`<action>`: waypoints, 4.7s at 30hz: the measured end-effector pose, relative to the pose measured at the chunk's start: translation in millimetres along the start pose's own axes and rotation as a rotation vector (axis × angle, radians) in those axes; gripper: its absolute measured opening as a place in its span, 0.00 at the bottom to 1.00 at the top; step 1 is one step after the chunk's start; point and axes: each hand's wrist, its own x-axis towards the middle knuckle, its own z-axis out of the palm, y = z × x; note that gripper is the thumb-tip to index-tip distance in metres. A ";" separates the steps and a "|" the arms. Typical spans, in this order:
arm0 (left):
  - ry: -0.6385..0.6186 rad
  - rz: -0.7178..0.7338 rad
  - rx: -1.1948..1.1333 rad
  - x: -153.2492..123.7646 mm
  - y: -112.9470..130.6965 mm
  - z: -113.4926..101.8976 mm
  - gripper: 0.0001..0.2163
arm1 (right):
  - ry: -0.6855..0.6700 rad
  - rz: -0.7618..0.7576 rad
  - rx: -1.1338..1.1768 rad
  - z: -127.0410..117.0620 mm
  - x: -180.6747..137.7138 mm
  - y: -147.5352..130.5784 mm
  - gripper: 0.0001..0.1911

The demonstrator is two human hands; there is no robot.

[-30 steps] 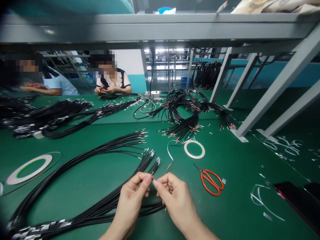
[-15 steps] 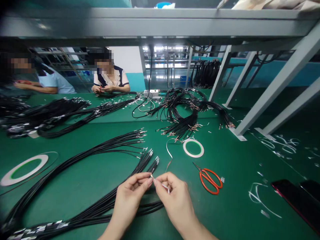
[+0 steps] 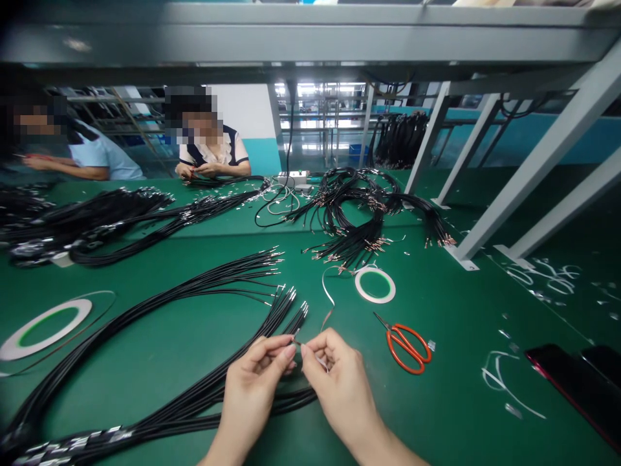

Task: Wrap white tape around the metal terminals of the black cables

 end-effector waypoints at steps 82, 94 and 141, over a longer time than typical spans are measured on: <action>-0.426 -0.355 -0.277 6.7 16.1 -13.6 0.12 | -0.054 0.187 0.363 4.2 16.4 9.2 0.16; -0.213 -0.040 0.104 6.5 -5.5 -10.3 0.08 | 0.102 0.212 0.474 -4.3 19.9 11.8 0.15; -0.717 0.128 0.755 -18.1 -9.0 -8.3 0.11 | -0.056 -0.048 0.032 -36.4 30.0 19.5 0.12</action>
